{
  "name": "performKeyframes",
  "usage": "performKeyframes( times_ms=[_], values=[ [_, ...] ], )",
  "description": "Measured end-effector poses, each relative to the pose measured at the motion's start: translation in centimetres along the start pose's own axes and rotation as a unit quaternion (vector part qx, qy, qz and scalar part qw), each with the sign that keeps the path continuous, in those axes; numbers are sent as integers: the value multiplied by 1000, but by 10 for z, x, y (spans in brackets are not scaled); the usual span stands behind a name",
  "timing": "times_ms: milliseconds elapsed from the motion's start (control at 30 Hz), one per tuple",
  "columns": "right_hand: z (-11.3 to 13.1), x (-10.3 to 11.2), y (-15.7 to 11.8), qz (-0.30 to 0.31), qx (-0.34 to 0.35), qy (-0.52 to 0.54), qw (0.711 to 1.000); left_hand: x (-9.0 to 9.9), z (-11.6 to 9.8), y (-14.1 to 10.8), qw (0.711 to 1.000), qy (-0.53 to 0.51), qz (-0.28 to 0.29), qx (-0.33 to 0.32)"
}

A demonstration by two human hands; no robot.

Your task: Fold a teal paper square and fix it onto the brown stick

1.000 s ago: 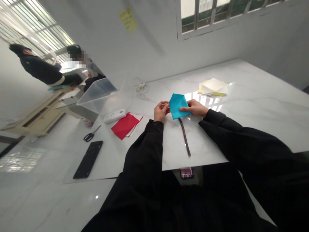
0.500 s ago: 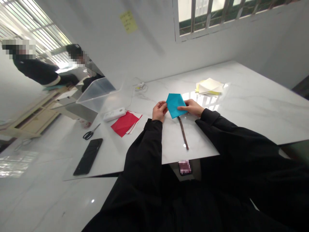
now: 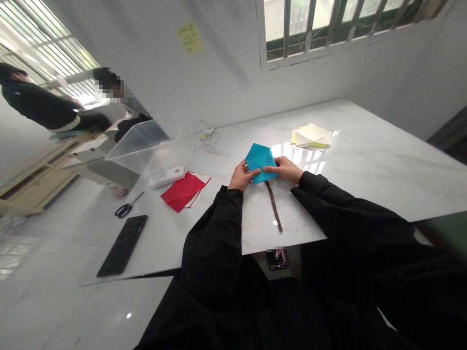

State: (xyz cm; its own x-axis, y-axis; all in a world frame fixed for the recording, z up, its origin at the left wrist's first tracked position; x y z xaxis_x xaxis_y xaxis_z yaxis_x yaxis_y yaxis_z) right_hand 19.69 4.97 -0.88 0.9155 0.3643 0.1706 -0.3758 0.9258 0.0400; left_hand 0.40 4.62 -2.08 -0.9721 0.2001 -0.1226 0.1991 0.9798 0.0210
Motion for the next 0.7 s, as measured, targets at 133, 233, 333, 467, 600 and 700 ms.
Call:
performKeyframes(
  times_ms=[133,233,333,467,600,700],
  values=[
    [2,-1,0,-4,-2,-23,1000,-1,2,2,1000,8,-6,-7],
    [5,-3,-1,-1,7,-13,1000,-1,1,2,1000,5,-15,-2],
    [6,-3,-3,-8,12,44,999,-2,0,0,1000,-10,-4,5],
    [2,4,-1,-69,12,108,992,-4,-3,-1,999,-15,30,11],
    [-2,9,2,-103,22,106,989,-3,-4,-1,999,-8,40,6],
    [-2,10,2,-114,16,90,989,-3,-4,-1,999,-4,42,10]
  ],
)
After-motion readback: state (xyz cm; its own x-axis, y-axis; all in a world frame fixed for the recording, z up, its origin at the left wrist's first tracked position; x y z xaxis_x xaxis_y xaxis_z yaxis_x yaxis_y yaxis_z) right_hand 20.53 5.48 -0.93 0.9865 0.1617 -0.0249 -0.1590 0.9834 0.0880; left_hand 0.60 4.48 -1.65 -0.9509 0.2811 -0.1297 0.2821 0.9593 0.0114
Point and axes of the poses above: each hand's wrist, its own y-axis towards the middle knuckle, its own x-axis out of the back of the hand, z = x × y, the point moved 4 cm from there along y, towards the middle knuckle, and after that the axes turned 1 degree about z, right-handed, at the moved point
